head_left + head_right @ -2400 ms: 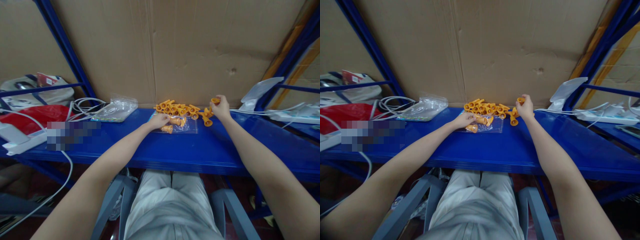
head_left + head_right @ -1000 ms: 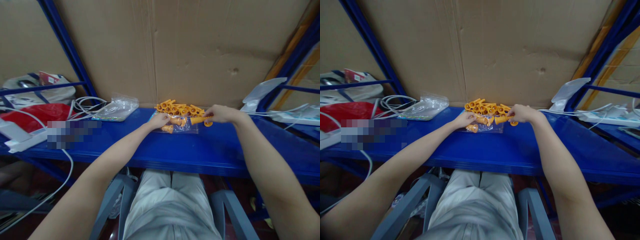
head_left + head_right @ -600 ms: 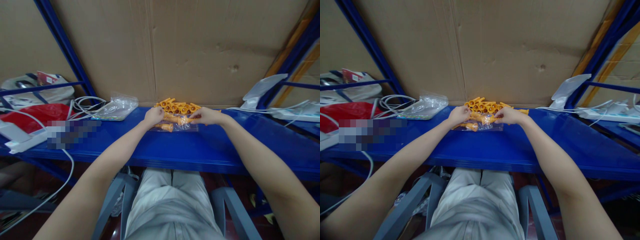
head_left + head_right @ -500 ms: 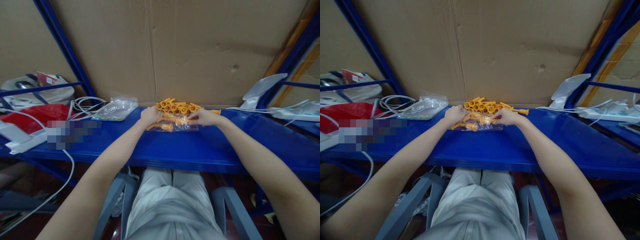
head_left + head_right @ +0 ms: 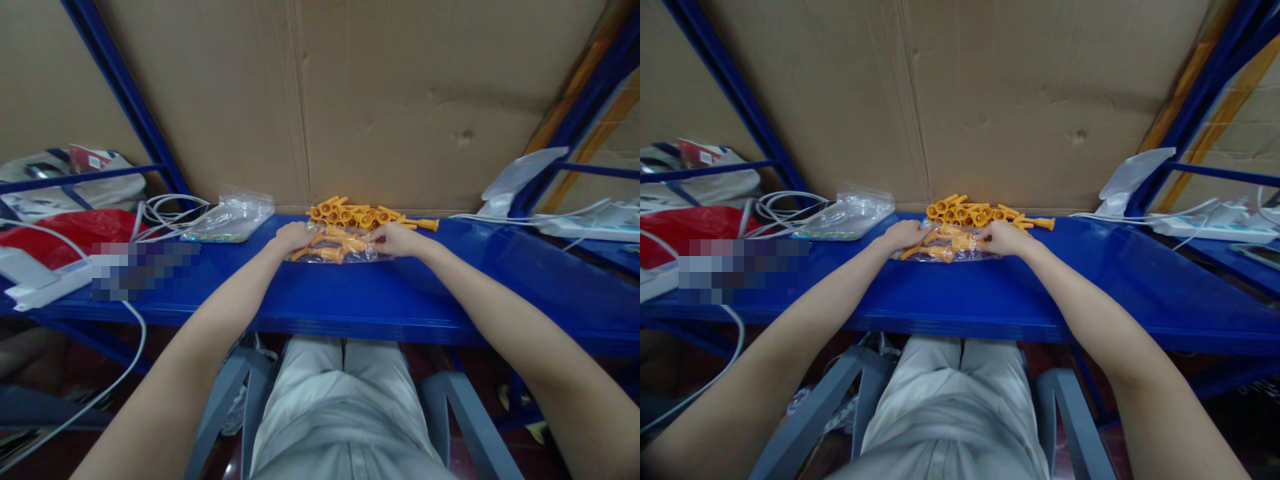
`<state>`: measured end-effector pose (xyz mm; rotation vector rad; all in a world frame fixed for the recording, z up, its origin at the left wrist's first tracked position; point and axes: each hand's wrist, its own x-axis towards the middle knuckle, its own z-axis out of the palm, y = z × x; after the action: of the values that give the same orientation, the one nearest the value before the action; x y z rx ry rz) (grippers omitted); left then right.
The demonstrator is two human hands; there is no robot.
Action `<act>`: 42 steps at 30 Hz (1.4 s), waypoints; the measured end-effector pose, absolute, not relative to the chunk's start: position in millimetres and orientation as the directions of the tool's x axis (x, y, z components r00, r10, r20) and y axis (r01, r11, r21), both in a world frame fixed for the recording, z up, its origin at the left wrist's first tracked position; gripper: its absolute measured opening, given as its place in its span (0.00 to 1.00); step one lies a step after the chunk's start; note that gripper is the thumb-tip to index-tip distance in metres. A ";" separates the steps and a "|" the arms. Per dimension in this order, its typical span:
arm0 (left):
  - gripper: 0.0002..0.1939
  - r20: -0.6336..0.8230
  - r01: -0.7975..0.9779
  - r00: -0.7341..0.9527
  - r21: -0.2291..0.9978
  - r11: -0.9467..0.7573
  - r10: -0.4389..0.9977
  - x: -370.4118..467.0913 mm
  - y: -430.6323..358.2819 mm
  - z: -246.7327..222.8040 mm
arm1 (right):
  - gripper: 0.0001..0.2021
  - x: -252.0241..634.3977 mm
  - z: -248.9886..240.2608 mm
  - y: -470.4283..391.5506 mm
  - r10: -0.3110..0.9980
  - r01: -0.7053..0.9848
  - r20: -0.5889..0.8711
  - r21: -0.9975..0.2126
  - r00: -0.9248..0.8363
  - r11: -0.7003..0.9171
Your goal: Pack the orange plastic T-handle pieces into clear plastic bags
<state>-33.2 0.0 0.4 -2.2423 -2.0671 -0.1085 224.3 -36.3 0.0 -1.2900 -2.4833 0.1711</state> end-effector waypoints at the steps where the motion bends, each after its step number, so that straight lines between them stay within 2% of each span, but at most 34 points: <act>1: 0.34 0.109 0.996 0.092 -0.022 -0.090 0.990 -33.6 -0.2 0.6 | 0.09 223.3 1.2 -38.2 0.821 0.783 0.225 -0.250 -0.525 0.569; 5: 0.36 0.077 0.987 0.162 -0.034 -0.160 0.984 -36.5 -1.3 3.4 | 0.11 220.7 6.8 -45.2 0.838 0.775 0.146 -0.324 -0.526 0.543; 10: 0.35 -0.006 0.978 0.206 -0.017 -0.206 0.979 -38.6 -2.7 9.2 | 0.08 222.0 7.2 -42.7 0.886 0.784 0.135 -0.420 -0.443 0.457; 15: 0.31 -0.044 0.982 0.188 0.038 -0.186 0.981 -38.1 -1.7 10.2 | 0.08 219.1 0.6 -39.8 0.880 0.832 0.190 -0.287 -0.436 0.475; 17: 0.29 -0.062 0.978 0.202 0.073 -0.198 0.977 -39.3 -0.4 9.9 | 0.09 216.1 -3.1 -40.0 0.872 0.828 0.196 -0.274 -0.449 0.489; 20: 0.27 -0.110 0.968 0.235 0.120 -0.222 0.966 -42.7 1.7 10.3 | 0.08 211.9 -9.3 -38.4 0.845 0.771 0.242 -0.348 -0.476 0.534; 23: 0.24 -0.119 0.963 0.254 0.123 -0.240 0.960 -44.8 1.7 12.0 | 0.10 211.1 -15.5 -32.7 0.831 0.671 0.279 -0.493 -0.481 0.554; 27: 0.22 -0.080 0.969 0.244 0.064 -0.239 0.967 -42.1 -2.6 14.8 | 0.11 215.7 -20.6 -24.0 0.863 0.548 0.266 -0.683 -0.429 0.483; 30: 0.21 -0.057 0.971 0.240 0.005 -0.240 0.969 -38.6 -5.3 15.9 | 0.11 219.4 -20.3 -22.7 0.884 0.484 0.229 -0.767 -0.406 0.421; 39: 0.19 0.018 0.939 0.342 -0.051 -0.341 0.939 -39.6 1.8 7.9 | 0.10 214.4 -25.7 -17.0 0.906 0.453 0.301 -0.791 -0.296 0.411; 42: 0.18 0.039 0.924 0.381 -0.027 -0.380 0.924 -39.7 2.5 5.2 | 0.14 213.1 -26.8 -14.5 0.914 0.490 0.313 -0.773 -0.256 0.402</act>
<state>-39.7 2.5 5.2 -2.5735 -1.7230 -0.0262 213.1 -14.5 -26.8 -1.2027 -1.8930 0.7010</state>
